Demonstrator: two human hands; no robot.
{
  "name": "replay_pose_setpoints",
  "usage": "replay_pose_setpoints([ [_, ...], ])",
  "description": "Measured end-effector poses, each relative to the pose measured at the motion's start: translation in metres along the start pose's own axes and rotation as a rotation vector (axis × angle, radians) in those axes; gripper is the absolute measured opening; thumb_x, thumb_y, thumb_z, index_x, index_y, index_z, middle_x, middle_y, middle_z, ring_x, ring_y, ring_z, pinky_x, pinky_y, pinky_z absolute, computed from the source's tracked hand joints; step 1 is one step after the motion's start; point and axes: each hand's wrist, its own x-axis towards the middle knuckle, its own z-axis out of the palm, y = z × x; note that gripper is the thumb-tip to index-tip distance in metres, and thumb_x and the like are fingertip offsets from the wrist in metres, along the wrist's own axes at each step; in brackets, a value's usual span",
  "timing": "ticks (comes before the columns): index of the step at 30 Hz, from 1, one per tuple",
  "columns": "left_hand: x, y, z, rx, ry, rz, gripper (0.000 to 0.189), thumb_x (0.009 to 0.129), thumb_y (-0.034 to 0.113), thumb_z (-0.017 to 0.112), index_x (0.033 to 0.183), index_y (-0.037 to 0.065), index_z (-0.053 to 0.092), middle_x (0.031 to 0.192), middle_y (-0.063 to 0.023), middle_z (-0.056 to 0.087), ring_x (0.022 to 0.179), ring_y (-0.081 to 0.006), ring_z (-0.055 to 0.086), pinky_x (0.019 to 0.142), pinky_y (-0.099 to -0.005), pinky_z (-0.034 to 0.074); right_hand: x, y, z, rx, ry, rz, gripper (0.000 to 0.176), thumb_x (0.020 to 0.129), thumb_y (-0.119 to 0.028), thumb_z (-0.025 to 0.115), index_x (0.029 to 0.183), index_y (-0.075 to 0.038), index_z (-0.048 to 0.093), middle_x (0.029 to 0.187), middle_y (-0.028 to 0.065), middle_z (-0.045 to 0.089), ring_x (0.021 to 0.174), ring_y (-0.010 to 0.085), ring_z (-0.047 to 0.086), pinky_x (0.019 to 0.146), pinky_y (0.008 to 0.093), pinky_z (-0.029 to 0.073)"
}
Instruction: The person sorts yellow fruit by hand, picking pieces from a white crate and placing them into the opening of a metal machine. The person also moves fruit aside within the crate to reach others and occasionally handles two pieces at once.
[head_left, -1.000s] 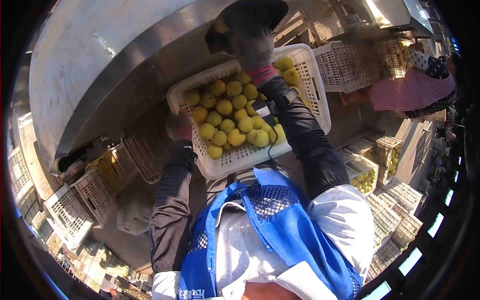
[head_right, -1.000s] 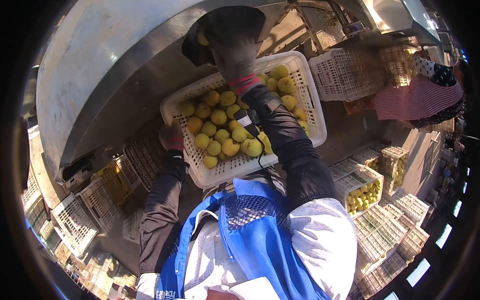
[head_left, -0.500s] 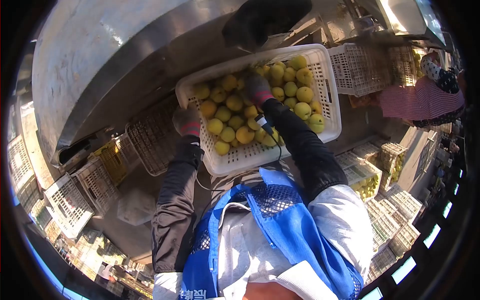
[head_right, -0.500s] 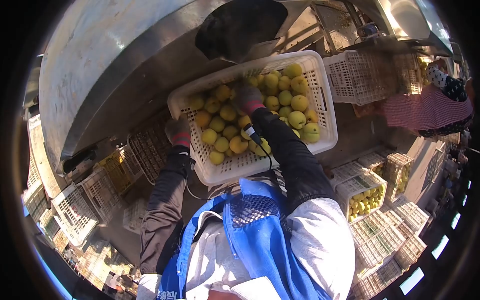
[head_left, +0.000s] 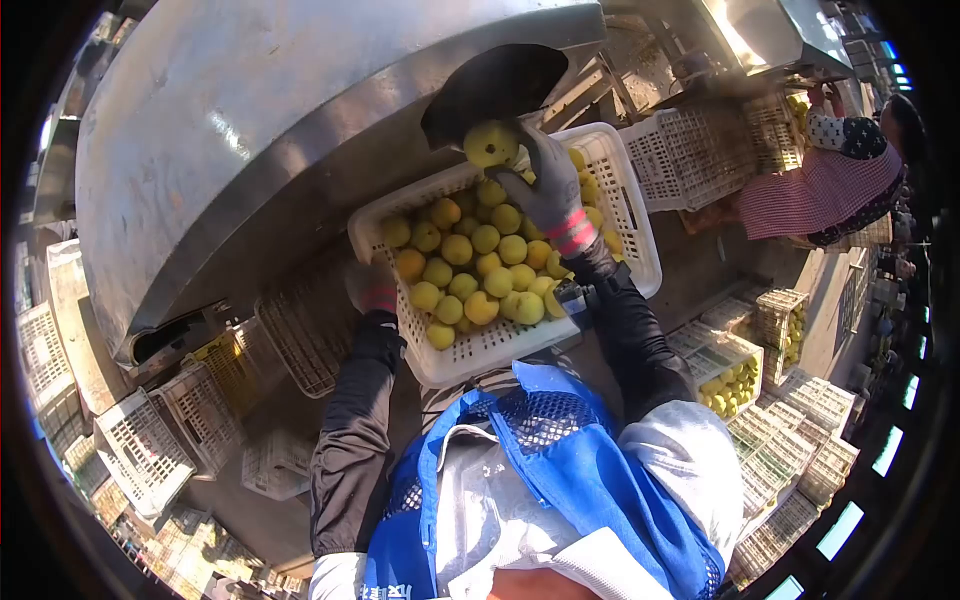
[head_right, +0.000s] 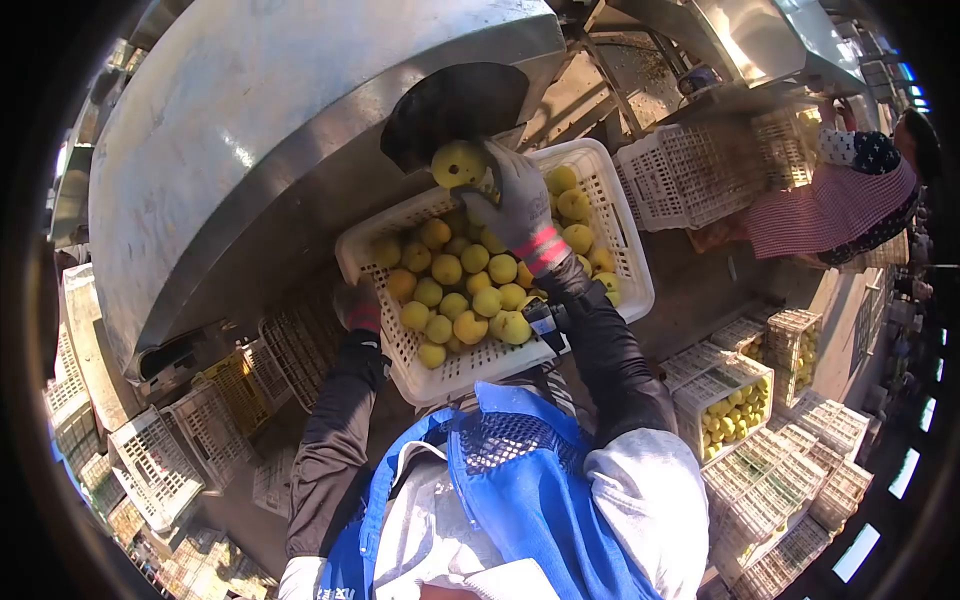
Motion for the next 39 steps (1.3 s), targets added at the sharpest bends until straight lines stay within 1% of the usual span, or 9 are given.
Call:
replay_pose_setpoints([
  [9, 0.007, -0.017, 0.014, 0.103, 0.109, 0.104, 0.05, 0.087, 0.043, 0.063, 0.096, -0.005, 0.072, 0.093, -0.0282, 0.07, 0.092, -0.0413, 0.07, 0.079, -0.0491, 0.056, 0.015, 0.021, 0.039, -0.274, 0.106, -0.223, 0.051, 0.073, -0.025, 0.079, 0.118, -0.005, 0.065, 0.124, 0.0169, 0.065, 0.112, 0.0365, 0.062, 0.102, 0.0478, 0.043],
  [12, 0.016, -0.031, 0.017, 0.217, 0.051, 0.255, 0.048, 0.085, 0.041, 0.062, 0.095, -0.004, 0.072, 0.091, -0.0282, 0.07, 0.091, -0.0424, 0.07, 0.079, -0.0497, 0.055, 0.031, 0.027, 0.046, -0.29, -0.005, -0.115, 0.042, 0.077, -0.02, 0.079, 0.115, -0.005, 0.067, 0.115, 0.0179, 0.066, 0.106, 0.0376, 0.064, 0.096, 0.0465, 0.049],
  [15, 0.001, -0.012, 0.007, 0.039, 0.12, 0.119, 0.046, 0.083, 0.038, 0.06, 0.094, -0.005, 0.072, 0.09, -0.0287, 0.07, 0.088, -0.0435, 0.069, 0.078, -0.0506, 0.054, 0.03, 0.03, 0.039, -0.184, 0.201, -0.157, 0.04, 0.076, -0.019, 0.076, 0.113, -0.008, 0.068, 0.109, 0.0141, 0.068, 0.107, 0.0337, 0.063, 0.092, 0.0459, 0.05],
  [17, -0.003, -0.007, 0.0, 0.038, 0.102, 0.094, 0.046, 0.083, 0.038, 0.059, 0.094, -0.005, 0.072, 0.089, -0.0293, 0.069, 0.088, -0.0441, 0.069, 0.079, -0.051, 0.053, -0.012, 0.054, 0.032, -0.039, 0.295, 0.093, 0.038, 0.078, -0.019, 0.075, 0.113, -0.008, 0.068, 0.108, 0.0137, 0.067, 0.105, 0.0346, 0.064, 0.088, 0.0455, 0.051],
  [19, -0.002, -0.004, 0.002, 0.03, 0.087, 0.071, 0.046, 0.082, 0.037, 0.059, 0.094, -0.005, 0.072, 0.089, -0.0298, 0.069, 0.088, -0.0447, 0.068, 0.079, -0.0515, 0.053, -0.078, 0.129, 0.045, -0.373, -0.033, 0.382, 0.045, 0.081, -0.025, 0.073, 0.122, -0.008, 0.063, 0.114, 0.0141, 0.066, 0.11, 0.0358, 0.061, 0.091, 0.0455, 0.05],
  [26, -0.009, 0.005, -0.004, -0.105, 0.019, -0.018, 0.044, 0.082, 0.031, 0.06, 0.092, -0.01, 0.07, 0.083, -0.025, 0.072, 0.082, -0.0372, 0.073, 0.075, -0.0467, 0.055, -0.094, 0.183, 0.077, -0.792, -0.548, 0.422, 0.069, 0.078, -0.037, 0.072, 0.137, -0.009, 0.051, 0.121, 0.0167, 0.065, 0.117, 0.0388, 0.058, 0.102, 0.0494, 0.045],
  [29, -0.009, 0.006, -0.005, -0.118, 0.03, 0.008, 0.043, 0.082, 0.03, 0.06, 0.09, -0.011, 0.069, 0.081, -0.0248, 0.072, 0.08, -0.0356, 0.073, 0.073, -0.0457, 0.056, -0.09, 0.173, 0.066, -0.7, -0.462, 0.466, 0.07, 0.075, -0.033, 0.076, 0.136, -0.008, 0.052, 0.121, 0.0172, 0.064, 0.115, 0.0378, 0.059, 0.1, 0.0482, 0.047],
  [34, -0.01, 0.01, -0.007, -0.069, 0.034, 0.034, 0.043, 0.082, 0.03, 0.06, 0.088, -0.012, 0.069, 0.08, -0.0254, 0.071, 0.08, -0.0372, 0.073, 0.072, -0.0459, 0.056, -0.074, 0.066, 0.024, -0.117, 0.112, 0.113, 0.076, 0.062, -0.015, 0.085, 0.132, -0.008, 0.057, 0.123, 0.0124, 0.064, 0.11, 0.0349, 0.059, 0.098, 0.0432, 0.048],
  [39, -0.001, -0.006, 0.003, 0.032, 0.089, 0.157, 0.042, 0.086, 0.032, 0.059, 0.095, -0.008, 0.069, 0.087, -0.0287, 0.07, 0.086, -0.0413, 0.071, 0.075, -0.0482, 0.054, -0.028, 0.019, 0.022, -0.212, 0.216, -0.015, 0.074, 0.063, -0.02, 0.09, 0.131, -0.009, 0.061, 0.124, 0.0122, 0.062, 0.108, 0.0338, 0.06, 0.092, 0.0428, 0.051],
])
